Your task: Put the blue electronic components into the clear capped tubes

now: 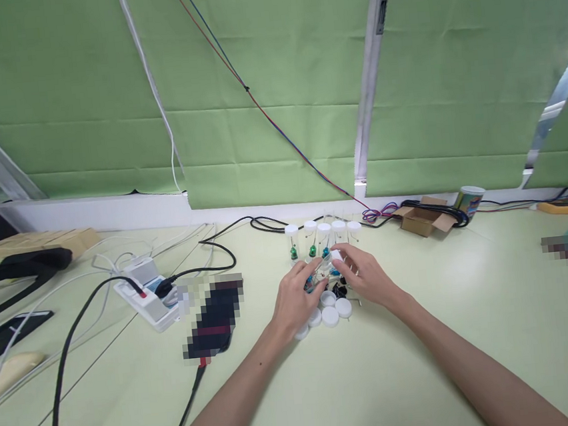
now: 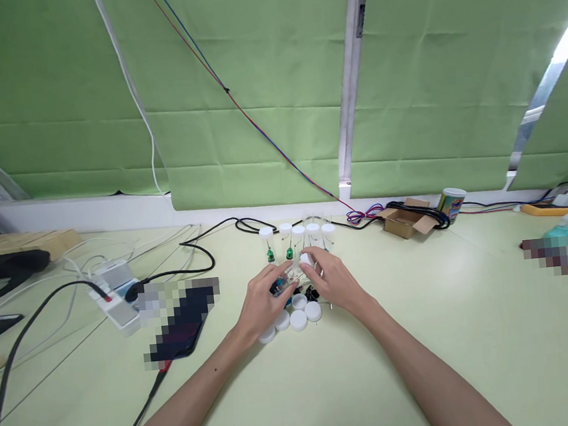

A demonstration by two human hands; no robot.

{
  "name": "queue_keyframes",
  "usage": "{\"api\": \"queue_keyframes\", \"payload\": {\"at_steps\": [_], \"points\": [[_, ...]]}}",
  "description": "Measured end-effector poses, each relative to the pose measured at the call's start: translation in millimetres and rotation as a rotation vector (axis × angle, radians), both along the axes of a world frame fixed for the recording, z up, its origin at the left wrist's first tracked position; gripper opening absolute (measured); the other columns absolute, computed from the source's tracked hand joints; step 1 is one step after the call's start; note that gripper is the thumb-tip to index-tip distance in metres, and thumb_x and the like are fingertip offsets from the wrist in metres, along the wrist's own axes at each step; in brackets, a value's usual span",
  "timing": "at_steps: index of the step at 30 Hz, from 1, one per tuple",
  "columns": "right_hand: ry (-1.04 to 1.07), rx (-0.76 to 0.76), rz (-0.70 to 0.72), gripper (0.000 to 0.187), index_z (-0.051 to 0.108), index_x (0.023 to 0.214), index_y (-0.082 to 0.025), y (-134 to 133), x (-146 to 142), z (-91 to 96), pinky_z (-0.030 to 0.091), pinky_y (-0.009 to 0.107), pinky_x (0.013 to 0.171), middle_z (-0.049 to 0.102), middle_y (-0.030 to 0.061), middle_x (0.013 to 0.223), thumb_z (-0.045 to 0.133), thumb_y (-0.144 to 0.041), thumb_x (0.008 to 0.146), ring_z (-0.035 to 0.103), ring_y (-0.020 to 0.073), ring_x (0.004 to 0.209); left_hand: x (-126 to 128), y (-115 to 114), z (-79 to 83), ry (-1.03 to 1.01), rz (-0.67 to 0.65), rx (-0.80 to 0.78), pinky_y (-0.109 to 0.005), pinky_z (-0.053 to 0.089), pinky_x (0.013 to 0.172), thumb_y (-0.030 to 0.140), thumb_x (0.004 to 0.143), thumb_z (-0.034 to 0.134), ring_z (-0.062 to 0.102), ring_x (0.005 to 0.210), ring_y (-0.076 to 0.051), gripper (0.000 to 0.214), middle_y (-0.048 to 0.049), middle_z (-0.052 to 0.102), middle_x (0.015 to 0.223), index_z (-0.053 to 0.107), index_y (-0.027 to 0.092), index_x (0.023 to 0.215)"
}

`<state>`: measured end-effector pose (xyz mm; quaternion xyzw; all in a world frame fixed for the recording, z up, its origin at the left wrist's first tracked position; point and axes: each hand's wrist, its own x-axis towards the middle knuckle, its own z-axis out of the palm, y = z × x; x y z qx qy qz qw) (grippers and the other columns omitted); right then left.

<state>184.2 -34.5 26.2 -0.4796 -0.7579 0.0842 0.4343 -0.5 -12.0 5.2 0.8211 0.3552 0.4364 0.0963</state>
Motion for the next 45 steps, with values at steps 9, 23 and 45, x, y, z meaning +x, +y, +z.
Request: {"api": "queue_keyframes", "payload": {"at_steps": [9,23,45], "points": [[-0.01,-0.025,0.026,0.03,0.053,0.113,-0.018,-0.8,-2.0,0.2,0.043,0.025,0.058,0.056,0.001,0.076,0.041,-0.039,0.095,0.048,0.0128,0.057,0.4,-2.5,0.3,0.029,-0.037,-0.005,-0.028,0.049,0.074,0.024,0.085,0.056,0.058,0.078,-0.015,0.034,-0.0016,0.06,0.089,0.057,0.024,0.119],[0.142,-0.022,0.002,0.025,0.05,0.107,-0.019,-3.8,-2.7,3.5,0.042,0.024,0.054,0.051,-0.0007,0.073,0.04,-0.038,0.095,0.048,0.0121,0.056,1.9,1.5,-0.4,-0.058,-0.053,-0.011,-0.032,0.049,0.08,0.032,0.08,0.065,0.061,0.089,-0.018,0.041,-0.0047,0.062,0.099,0.054,0.023,0.119],[0.135,-0.018,-0.012,0.027,0.055,0.098,-0.021,0.8,0.8,0.0,0.041,0.023,0.053,0.052,-0.0017,0.068,0.039,-0.042,0.093,0.043,0.0125,0.053,-0.4,-2.2,-3.0,0.01,-0.04,0.006,-0.029,0.052,0.068,0.043,0.086,0.056,0.063,0.071,-0.015,0.036,-0.0053,0.07,0.091,0.061,0.02,0.113]]}}
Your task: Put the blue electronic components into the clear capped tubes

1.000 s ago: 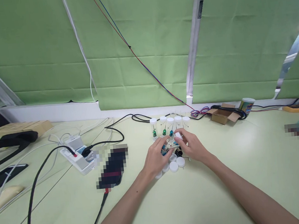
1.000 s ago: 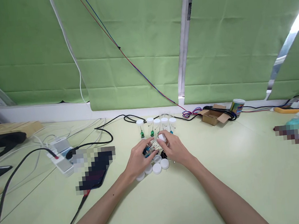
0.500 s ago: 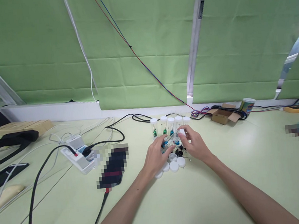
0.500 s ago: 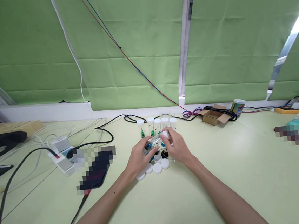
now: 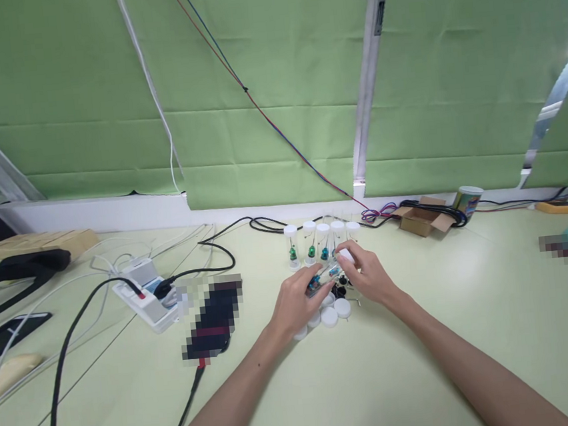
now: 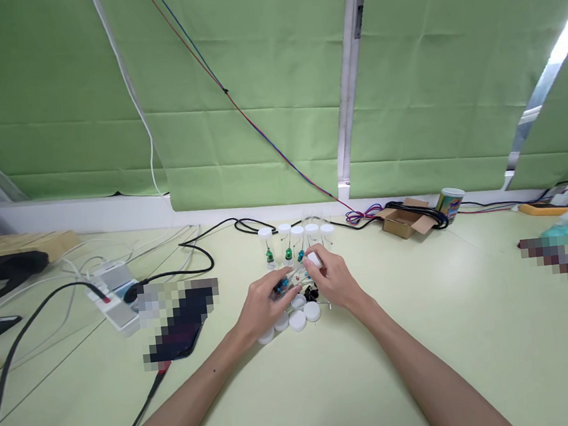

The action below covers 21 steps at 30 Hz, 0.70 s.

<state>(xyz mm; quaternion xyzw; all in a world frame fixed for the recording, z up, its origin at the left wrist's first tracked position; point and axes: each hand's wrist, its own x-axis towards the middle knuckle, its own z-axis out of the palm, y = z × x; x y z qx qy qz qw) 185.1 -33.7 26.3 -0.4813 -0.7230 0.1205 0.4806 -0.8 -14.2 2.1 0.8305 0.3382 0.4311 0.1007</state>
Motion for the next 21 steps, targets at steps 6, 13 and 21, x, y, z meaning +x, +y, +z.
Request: {"api": "queue_keyframes", "payload": {"at_steps": [6,13,21], "points": [[0.015,-0.025,0.014,0.023,0.053,0.089,-0.02,-0.6,0.6,-0.7,0.037,0.022,0.05,0.051,-0.0036,0.062,0.047,-0.042,0.089,0.042,0.0115,0.051,-0.4,-0.8,-0.4,0.031,-0.045,0.025,-0.028,0.05,0.067,0.042,0.087,0.054,0.062,0.071,-0.015,0.036,-0.0056,0.069,0.092,0.06,0.02,0.115],[0.014,-0.054,0.017,0.025,0.054,0.082,-0.021,-0.8,2.1,-1.4,0.035,0.022,0.051,0.047,-0.0052,0.056,0.053,-0.045,0.086,0.04,0.0114,0.05,0.0,-2.0,-1.9,0.033,-0.067,0.054,-0.026,0.049,0.067,0.04,0.087,0.055,0.062,0.073,-0.014,0.035,-0.0049,0.069,0.091,0.059,0.02,0.115],[0.111,-0.146,0.063,0.027,0.053,0.082,-0.021,1.0,-1.5,-3.5,0.034,0.022,0.047,0.048,-0.0052,0.054,0.056,-0.048,0.084,0.041,0.0115,0.048,0.4,-2.3,-1.6,0.051,-0.042,0.078,-0.026,0.049,0.065,0.041,0.087,0.055,0.062,0.071,-0.015,0.035,-0.0056,0.069,0.089,0.06,0.018,0.114]]}}
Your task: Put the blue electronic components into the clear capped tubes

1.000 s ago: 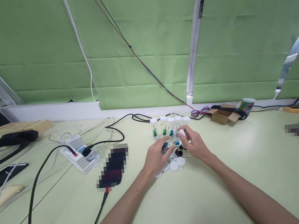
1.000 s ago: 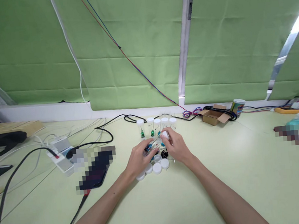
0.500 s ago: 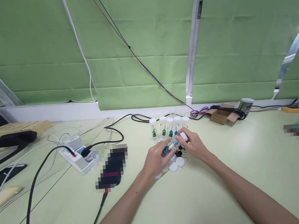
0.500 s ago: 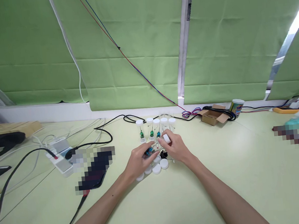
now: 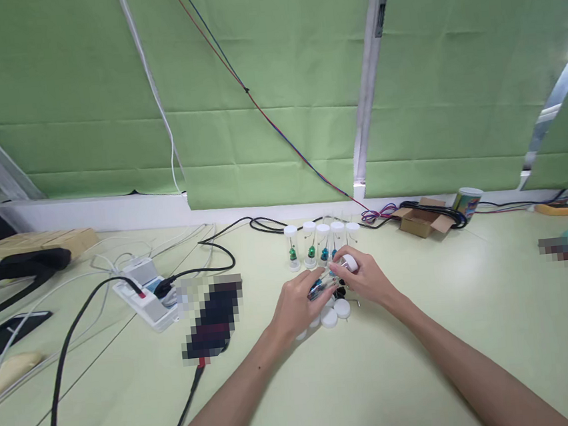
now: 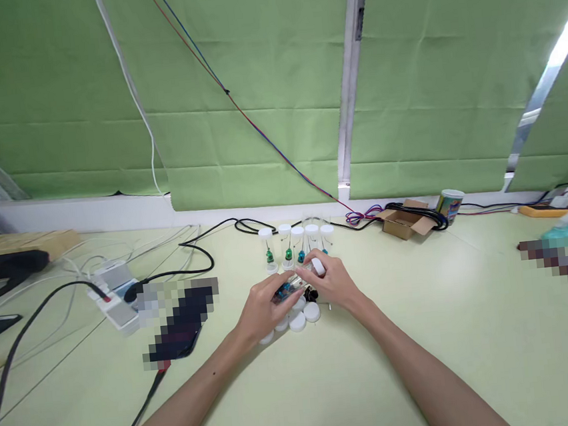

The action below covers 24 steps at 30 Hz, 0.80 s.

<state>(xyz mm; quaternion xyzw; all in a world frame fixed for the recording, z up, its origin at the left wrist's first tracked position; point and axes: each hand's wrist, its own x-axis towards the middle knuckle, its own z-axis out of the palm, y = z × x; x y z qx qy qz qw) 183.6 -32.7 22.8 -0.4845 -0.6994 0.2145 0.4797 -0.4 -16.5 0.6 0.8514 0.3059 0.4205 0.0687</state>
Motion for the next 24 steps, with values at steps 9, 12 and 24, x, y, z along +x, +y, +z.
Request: {"api": "queue_keyframes", "payload": {"at_steps": [9,12,24], "points": [[0.175,-0.091,0.069,0.029,0.045,0.077,-0.022,-0.2,-4.3,-2.9,0.03,0.021,0.04,0.044,-0.007,0.051,0.054,-0.048,0.085,0.039,0.0096,0.041,-0.6,-0.4,-1.2,-0.006,0.0,0.029,-0.026,0.048,0.065,0.039,0.087,0.056,0.061,0.069,-0.014,0.034,-0.0056,0.068,0.086,0.06,0.017,0.113],[0.194,-0.101,0.077,0.029,0.044,0.076,-0.022,0.3,-5.1,-4.0,0.03,0.021,0.04,0.044,-0.0069,0.051,0.054,-0.048,0.085,0.039,0.0096,0.041,-0.6,-0.5,-2.0,-0.01,0.0,0.035,-0.026,0.049,0.065,0.039,0.087,0.056,0.062,0.07,-0.015,0.034,-0.0061,0.068,0.085,0.06,0.016,0.112],[0.21,-0.12,0.064,0.028,0.044,0.078,-0.023,-1.5,-9.4,-1.7,0.03,0.02,0.038,0.039,-0.0088,0.045,0.048,-0.048,0.089,0.037,0.0096,0.037,-0.3,0.2,-4.1,-0.017,0.013,0.055,-0.027,0.05,0.066,0.038,0.087,0.056,0.063,0.072,-0.015,0.034,-0.0068,0.068,0.087,0.06,0.015,0.112]]}}
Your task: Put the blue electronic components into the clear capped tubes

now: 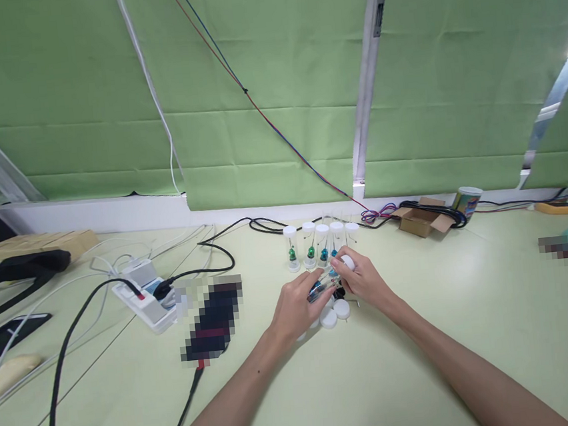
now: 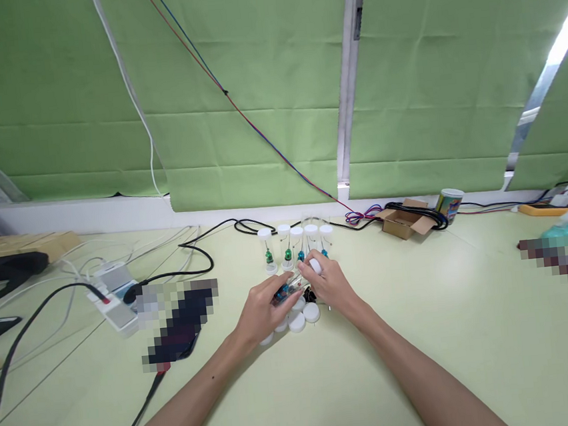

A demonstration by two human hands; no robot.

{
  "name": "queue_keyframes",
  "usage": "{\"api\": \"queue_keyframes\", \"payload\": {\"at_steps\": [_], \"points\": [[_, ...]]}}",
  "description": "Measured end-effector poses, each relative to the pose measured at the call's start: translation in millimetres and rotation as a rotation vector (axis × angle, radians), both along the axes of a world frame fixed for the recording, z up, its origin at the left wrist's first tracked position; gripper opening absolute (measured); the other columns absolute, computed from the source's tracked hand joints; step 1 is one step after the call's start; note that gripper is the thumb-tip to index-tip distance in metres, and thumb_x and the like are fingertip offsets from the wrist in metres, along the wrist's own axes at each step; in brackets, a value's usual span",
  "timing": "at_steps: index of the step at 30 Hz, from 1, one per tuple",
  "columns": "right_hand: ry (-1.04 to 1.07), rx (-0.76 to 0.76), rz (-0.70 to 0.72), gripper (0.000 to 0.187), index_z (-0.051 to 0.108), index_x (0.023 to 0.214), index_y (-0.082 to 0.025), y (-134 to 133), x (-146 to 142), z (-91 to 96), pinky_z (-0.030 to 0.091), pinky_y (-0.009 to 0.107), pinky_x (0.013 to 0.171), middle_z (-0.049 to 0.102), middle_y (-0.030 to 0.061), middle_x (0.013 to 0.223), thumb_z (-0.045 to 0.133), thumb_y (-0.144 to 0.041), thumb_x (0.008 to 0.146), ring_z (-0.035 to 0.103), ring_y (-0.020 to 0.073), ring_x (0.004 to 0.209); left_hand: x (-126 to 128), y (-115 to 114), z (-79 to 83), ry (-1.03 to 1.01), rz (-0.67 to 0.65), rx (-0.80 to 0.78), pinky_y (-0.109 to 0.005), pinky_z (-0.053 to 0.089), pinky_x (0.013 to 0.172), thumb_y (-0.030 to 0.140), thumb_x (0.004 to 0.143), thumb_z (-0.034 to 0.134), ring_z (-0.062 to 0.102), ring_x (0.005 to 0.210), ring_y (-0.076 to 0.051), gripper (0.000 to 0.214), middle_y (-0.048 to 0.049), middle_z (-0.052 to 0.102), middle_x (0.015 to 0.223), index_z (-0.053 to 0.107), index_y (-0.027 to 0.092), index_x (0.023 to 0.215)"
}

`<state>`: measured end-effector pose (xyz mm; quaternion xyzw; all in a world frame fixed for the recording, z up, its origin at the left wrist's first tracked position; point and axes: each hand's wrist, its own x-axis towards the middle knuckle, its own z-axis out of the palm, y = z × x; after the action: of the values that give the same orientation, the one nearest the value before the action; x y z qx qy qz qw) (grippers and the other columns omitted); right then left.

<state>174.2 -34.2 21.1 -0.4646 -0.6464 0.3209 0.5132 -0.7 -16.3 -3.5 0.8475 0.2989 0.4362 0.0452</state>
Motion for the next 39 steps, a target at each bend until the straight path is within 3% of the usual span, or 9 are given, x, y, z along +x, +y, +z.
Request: {"api": "queue_keyframes", "payload": {"at_steps": [16,26,32,39], "points": [[-0.085,0.026,-0.052,0.028,0.049,0.081,-0.022,-2.5,-0.3,2.3,0.032,0.021,0.041,0.041,-0.0079,0.043,0.045,-0.048,0.09,0.04,0.0109,0.039,0.7,-2.4,1.4,-0.018,-0.013,-0.054,-0.027,0.049,0.065,0.038,0.087,0.056,0.061,0.071,-0.015,0.032,-0.0058,0.068,0.085,0.06,0.018,0.112],[0.022,0.053,-0.033,0.035,0.051,0.106,-0.024,-6.4,-2.4,7.0,0.043,0.025,0.045,0.054,-0.0051,0.06,0.061,-0.045,0.08,0.048,0.0123,0.045,9.0,-13.6,14.0,-0.124,-0.025,-0.234,-0.024,0.044,0.056,0.037,0.085,0.057,0.052,0.056,-0.01,0.029,-0.0023,0.069,0.078,0.067,0.017,0.103],[0.086,-0.019,-0.001,0.028,0.051,0.09,-0.023,-5.1,-5.7,4.3,0.035,0.022,0.037,0.045,-0.0078,0.048,0.061,-0.047,0.078,0.042,0.0113,0.038,9.1,-14.6,11.9,-0.107,-0.014,-0.214,-0.024,0.045,0.057,0.037,0.086,0.056,0.055,0.059,-0.012,0.026,-0.0023,0.069,0.076,0.067,0.017,0.098],[0.123,0.006,0.017,0.03,0.044,0.074,-0.022,-4.3,-4.9,1.2,0.031,0.021,0.036,0.042,-0.0084,0.045,0.059,-0.047,0.081,0.037,0.0088,0.037,9.0,-14.5,7.2,-0.089,0.009,-0.161,-0.028,0.051,0.065,0.038,0.085,0.059,0.064,0.07,-0.016,0.031,-0.0069,0.072,0.089,0.065,0.016,0.106]]}}
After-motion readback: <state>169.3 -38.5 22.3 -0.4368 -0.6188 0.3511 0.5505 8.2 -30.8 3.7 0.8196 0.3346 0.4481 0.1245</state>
